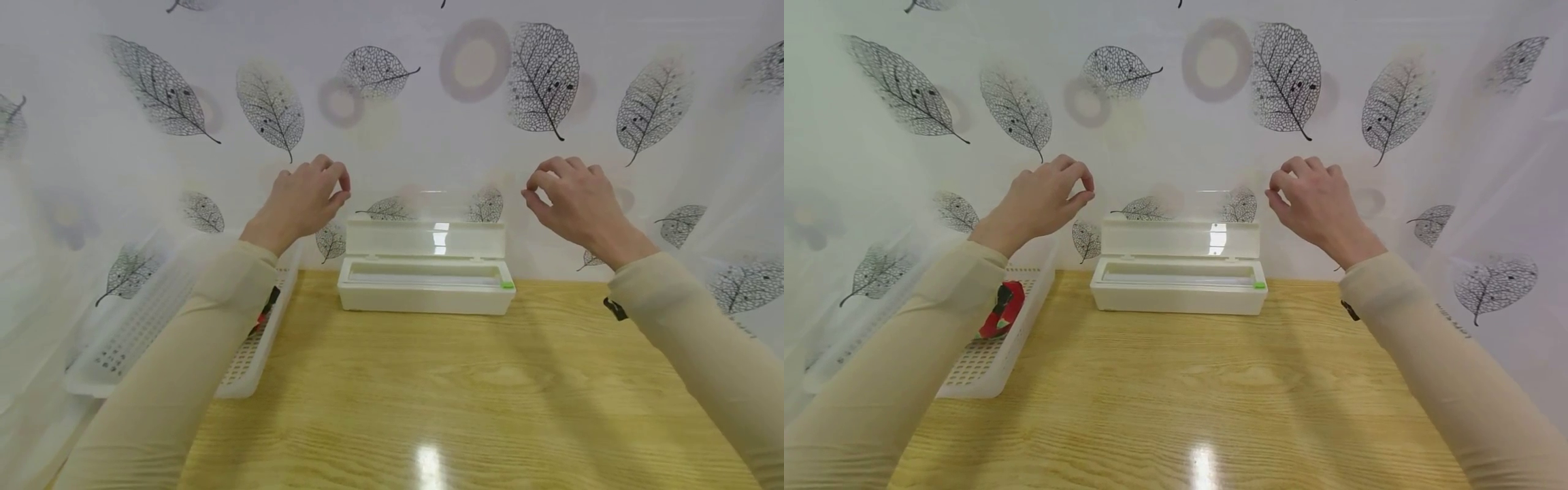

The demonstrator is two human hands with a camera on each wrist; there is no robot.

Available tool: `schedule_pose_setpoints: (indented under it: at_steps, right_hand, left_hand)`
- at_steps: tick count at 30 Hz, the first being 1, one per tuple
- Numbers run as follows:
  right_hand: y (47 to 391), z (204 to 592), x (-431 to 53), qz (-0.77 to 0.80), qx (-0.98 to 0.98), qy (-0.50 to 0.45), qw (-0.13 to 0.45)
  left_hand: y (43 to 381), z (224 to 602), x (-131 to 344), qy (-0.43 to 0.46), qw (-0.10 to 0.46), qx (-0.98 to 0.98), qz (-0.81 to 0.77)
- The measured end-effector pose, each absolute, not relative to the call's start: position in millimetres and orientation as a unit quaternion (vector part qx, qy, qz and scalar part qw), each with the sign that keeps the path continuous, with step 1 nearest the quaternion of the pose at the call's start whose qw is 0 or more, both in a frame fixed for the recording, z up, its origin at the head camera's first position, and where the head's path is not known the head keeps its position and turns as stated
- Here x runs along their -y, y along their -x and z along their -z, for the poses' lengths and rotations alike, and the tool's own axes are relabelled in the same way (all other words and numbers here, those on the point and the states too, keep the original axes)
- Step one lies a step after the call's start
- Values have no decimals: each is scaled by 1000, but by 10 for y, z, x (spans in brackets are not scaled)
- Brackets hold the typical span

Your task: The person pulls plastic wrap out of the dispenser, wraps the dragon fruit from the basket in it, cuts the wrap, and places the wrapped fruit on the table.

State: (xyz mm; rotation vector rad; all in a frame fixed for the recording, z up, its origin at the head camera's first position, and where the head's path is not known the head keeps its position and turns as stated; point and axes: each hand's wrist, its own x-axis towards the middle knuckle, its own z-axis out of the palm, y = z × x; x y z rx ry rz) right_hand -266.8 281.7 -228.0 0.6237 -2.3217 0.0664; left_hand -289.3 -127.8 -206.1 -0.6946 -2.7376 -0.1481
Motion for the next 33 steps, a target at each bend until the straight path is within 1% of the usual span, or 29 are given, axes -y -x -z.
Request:
schedule_pose_setpoints:
  at_steps: [9,16,21,33]
  right_hand:
    - [2688,2209,-2800,-15,891,-251,379]
    - [2682,2187,-2771,-17,895,-244,372]
    - [2672,2182,-2764,-18,899,-236,368]
    - [2650,2217,-2759,-13,893,-242,380]
  left_hand:
    - [2893,2016,1299,246,173,952,49]
    - [2892,2019,1324,241,164,955,54]
    - [2897,2023,1329,244,167,954,56]
    - [2874,2036,1317,239,159,956,53]
